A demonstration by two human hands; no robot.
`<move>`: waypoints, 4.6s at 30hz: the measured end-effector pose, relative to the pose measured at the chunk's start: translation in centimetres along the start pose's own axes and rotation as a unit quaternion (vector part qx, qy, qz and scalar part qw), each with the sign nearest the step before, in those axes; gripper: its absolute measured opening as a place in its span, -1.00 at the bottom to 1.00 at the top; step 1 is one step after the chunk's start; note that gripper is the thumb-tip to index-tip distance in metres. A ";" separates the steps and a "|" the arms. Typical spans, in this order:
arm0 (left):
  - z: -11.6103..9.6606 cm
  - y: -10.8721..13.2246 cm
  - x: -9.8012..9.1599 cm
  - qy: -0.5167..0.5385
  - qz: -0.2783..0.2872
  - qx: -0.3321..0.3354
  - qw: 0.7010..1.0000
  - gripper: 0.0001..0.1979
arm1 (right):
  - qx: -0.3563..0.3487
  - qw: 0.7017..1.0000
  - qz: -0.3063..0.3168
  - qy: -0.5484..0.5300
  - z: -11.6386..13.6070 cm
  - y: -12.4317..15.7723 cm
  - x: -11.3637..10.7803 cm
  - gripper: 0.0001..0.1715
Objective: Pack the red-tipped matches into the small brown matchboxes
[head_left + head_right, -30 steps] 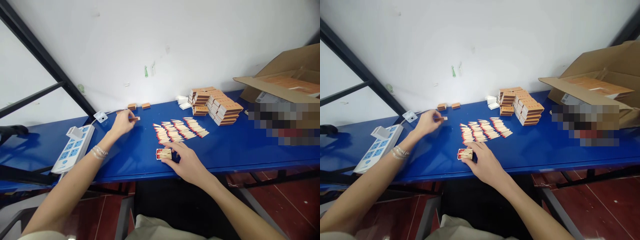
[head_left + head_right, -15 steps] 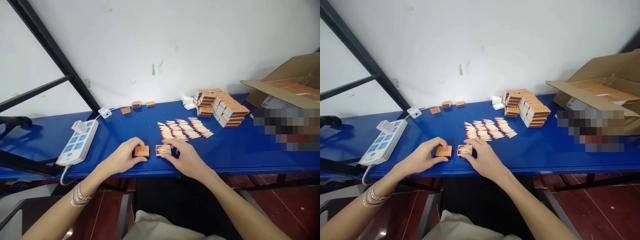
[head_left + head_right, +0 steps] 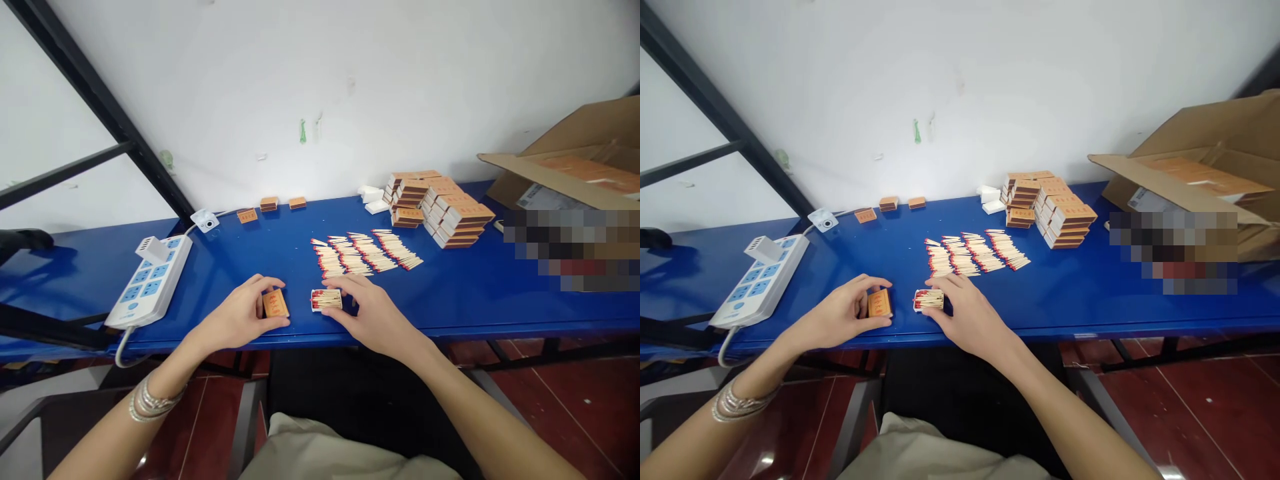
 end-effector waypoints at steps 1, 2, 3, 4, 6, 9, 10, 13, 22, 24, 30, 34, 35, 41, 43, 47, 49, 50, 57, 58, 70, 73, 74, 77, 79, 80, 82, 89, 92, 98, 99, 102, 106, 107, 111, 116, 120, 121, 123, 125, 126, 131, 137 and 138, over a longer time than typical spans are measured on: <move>-0.1 0.1 0.1 -0.007 -0.035 -0.010 0.999 -0.40 | -0.011 1.000 0.003 -0.003 0.2 0.0 0.0 -0.60; -0.3 0.2 0.3 -0.015 -0.065 -0.021 0.998 -0.35 | -0.021 1.000 0.008 -0.005 0.3 0.0 0.1 -0.63; -0.3 0.4 0.6 -0.022 -0.085 -0.033 0.996 -0.28 | -0.031 0.999 0.013 -0.004 0.5 0.1 0.2 -0.66; -0.3 0.6 0.8 -0.030 -0.097 -0.045 0.994 -0.20 | -0.041 0.999 0.019 0.000 0.6 0.1 0.3 -0.69; 0.1 0.9 1.0 -0.047 -0.097 -0.068 0.992 -0.09 | -0.061 0.997 0.028 0.026 0.9 0.3 0.6 -0.72; 0.8 1.3 0.5 -0.069 -0.081 -0.081 0.991 -0.18 | -0.092 0.991 0.036 0.085 1.4 0.7 0.9 -0.69; 1.0 1.3 0.3 -0.070 -0.077 -0.077 0.992 -0.28 | -0.100 0.989 0.039 0.103 1.6 0.8 1.0 -0.68; 1.0 1.1 0.0 -0.058 -0.076 -0.059 0.994 -0.56 | -0.114 0.983 0.042 0.139 1.9 0.9 1.2 -0.66; 0.1 1.7 0.6 0.002 -0.040 -0.027 0.999 -0.47 | -0.131 0.976 0.030 0.172 2.1 1.3 1.0 -0.72; -0.2 1.8 0.6 0.008 -0.035 -0.011 0.999 -0.53 | -0.131 0.976 0.030 0.172 2.1 1.3 1.1 -0.72; -1.4 1.5 1.1 0.023 -0.079 0.022 0.996 -0.63 | -0.150 0.977 0.026 0.150 2.8 1.0 1.4 -0.72; -1.7 1.6 1.4 0.037 -0.098 0.036 0.994 -0.64 | -0.152 0.978 0.013 0.142 3.0 1.0 1.3 -0.73; -1.8 1.6 1.4 0.039 -0.101 0.039 0.993 -0.65 | -0.152 0.978 0.013 0.141 2.9 1.1 1.3 -0.73; -2.1 1.6 1.5 0.038 -0.115 0.057 0.991 -0.71 | -0.159 0.979 0.028 0.125 2.8 1.3 1.3 -0.75; -2.2 1.6 1.5 0.035 -0.118 0.061 0.990 -0.71 | -0.157 0.981 0.028 0.111 2.8 1.3 1.2 -0.75; -2.2 1.6 1.6 0.031 -0.117 0.062 0.991 -0.70 | -0.150 0.985 0.028 0.077 2.6 1.3 1.1 -0.74; -2.2 1.6 1.6 0.028 -0.115 0.065 0.991 -0.69 | -0.145 0.987 0.025 0.062 2.5 1.2 1.1 -0.74; -2.1 1.6 1.6 0.027 -0.114 0.067 0.991 -0.68 | -0.142 0.988 0.023 0.056 2.4 1.2 1.2 -0.75; -2.4 1.4 1.5 0.017 -0.106 0.071 0.992 -0.67 | -0.126 0.991 0.013 0.031 2.2 1.5 1.0 -0.76; -2.5 1.3 1.5 0.016 -0.104 0.074 0.992 -0.67 | -0.124 0.992 0.011 0.028 2.2 1.6 0.9 -0.77; -3.0 1.2 2.0 0.003 -0.099 0.125 0.987 -0.68 | -0.082 0.996 -0.017 0.009 1.9 1.5 1.0 -0.78; -2.9 1.2 2.2 0.009 -0.104 0.114 0.988 -0.67 | -0.085 0.996 -0.024 0.016 2.0 1.4 1.4 -0.78; -2.9 1.2 2.3 0.011 -0.108 0.110 0.988 -0.67 | -0.092 0.995 -0.024 0.021 2.1 1.4 1.5 -0.77; -2.9 1.2 2.5 0.012 -0.112 0.101 0.988 -0.67 | -0.110 0.993 -0.022 0.032 2.2 1.5 1.8 -0.71; -3.0 1.3 2.6 0.012 -0.109 0.099 0.989 -0.67 | -0.112 0.993 -0.032 0.032 2.1 1.7 1.4 -0.66; -3.0 1.3 2.6 0.013 -0.107 0.098 0.989 -0.67 | -0.105 0.993 -0.040 0.036 1.9 1.9 1.0 -0.64; -3.1 1.3 2.5 0.016 -0.107 0.099 0.989 -0.67 | -0.082 0.994 -0.042 0.061 1.5 2.1 0.4 -0.66; -3.2 1.1 2.7 0.016 -0.110 0.093 0.989 -0.65 | -0.067 0.992 -0.005 0.110 1.4 2.5 0.9 -0.74; -3.2 0.9 2.9 0.017 -0.096 0.109 0.989 -0.64 | -0.070 0.994 0.008 0.087 1.3 1.9 1.4 -0.77; -3.2 0.2 2.7 0.037 -0.060 0.149 0.986 -0.63 | -0.039 0.999 0.028 0.005 0.4 0.5 1.6 -0.89; -3.3 0.1 2.6 0.041 -0.056 0.150 0.986 -0.63 | -0.031 0.999 0.029 -0.001 0.3 0.4 1.5 -0.90; -3.5 -0.1 2.4 0.044 -0.048 0.149 0.987 -0.64 | -0.009 0.999 0.033 -0.009 0.3 0.2 1.5 -0.92; -3.4 -0.2 2.5 0.048 -0.044 0.145 0.987 -0.62 | 0.043 0.998 0.042 -0.035 0.4 0.0 1.5 -0.88; -3.3 -0.2 2.5 0.049 -0.047 0.146 0.987 -0.61 | 0.063 0.996 0.043 -0.042 0.4 0.0 1.5 -0.88; -3.1 -0.3 2.5 0.047 -0.059 0.149 0.986 -0.61 | 0.123 0.991 0.045 -0.043 0.2 -0.2 1.6 -0.94; -3.2 -0.5 2.7 0.043 -0.066 0.152 0.985 -0.61 | 0.154 0.986 0.049 -0.044 0.3 -0.3 1.8 -0.95; -3.3 -0.7 2.2 0.038 -0.064 0.152 0.986 -0.63 | 0.162 0.985 0.037 -0.053 0.4 -0.3 1.7 -0.99; -3.2 -0.9 1.8 0.034 -0.065 0.149 0.986 -0.62 | 0.160 0.985 0.027 -0.058 0.4 -0.3 1.5 -0.94; -2.9 -2.0 0.5 0.027 -0.080 0.141 0.986 -0.62 | 0.154 0.986 -0.004 -0.067 0.2 0.0 1.0 -0.80; -2.6 -4.1 -1.1 0.018 -0.105 0.124 0.986 -0.62 | 0.137 0.987 -0.044 -0.072 0.0 0.6 0.2 -0.70; -2.5 -5.5 -1.9 0.015 -0.123 0.117 0.985 -0.61 | 0.127 0.987 -0.061 -0.074 -0.1 0.9 -0.2 -0.68; -4.5 -14.9 -3.0 -0.025 -0.147 0.107 0.983 -0.63 | 0.098 0.987 -0.074 -0.103 -0.4 2.2 -1.0 -0.74; -10.0 -22.6 -0.2 -0.021 -0.131 0.113 0.985 -0.63 | 0.101 0.982 -0.059 -0.146 -0.6 1.9 -0.9 -0.77; -11.1 -23.1 0.4 -0.009 -0.118 0.116 0.986 -0.63 | 0.106 0.981 -0.057 -0.152 -0.7 1.7 -0.9 -0.78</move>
Point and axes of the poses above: each hand's wrist, its own y-axis away from the middle knuckle, its own x-axis out of the palm, z = x × y, the point moved 6 cm from there along -y, towards the middle knuckle, and after that the axes turned 12 degrees about -x, right-handed, at the moved point
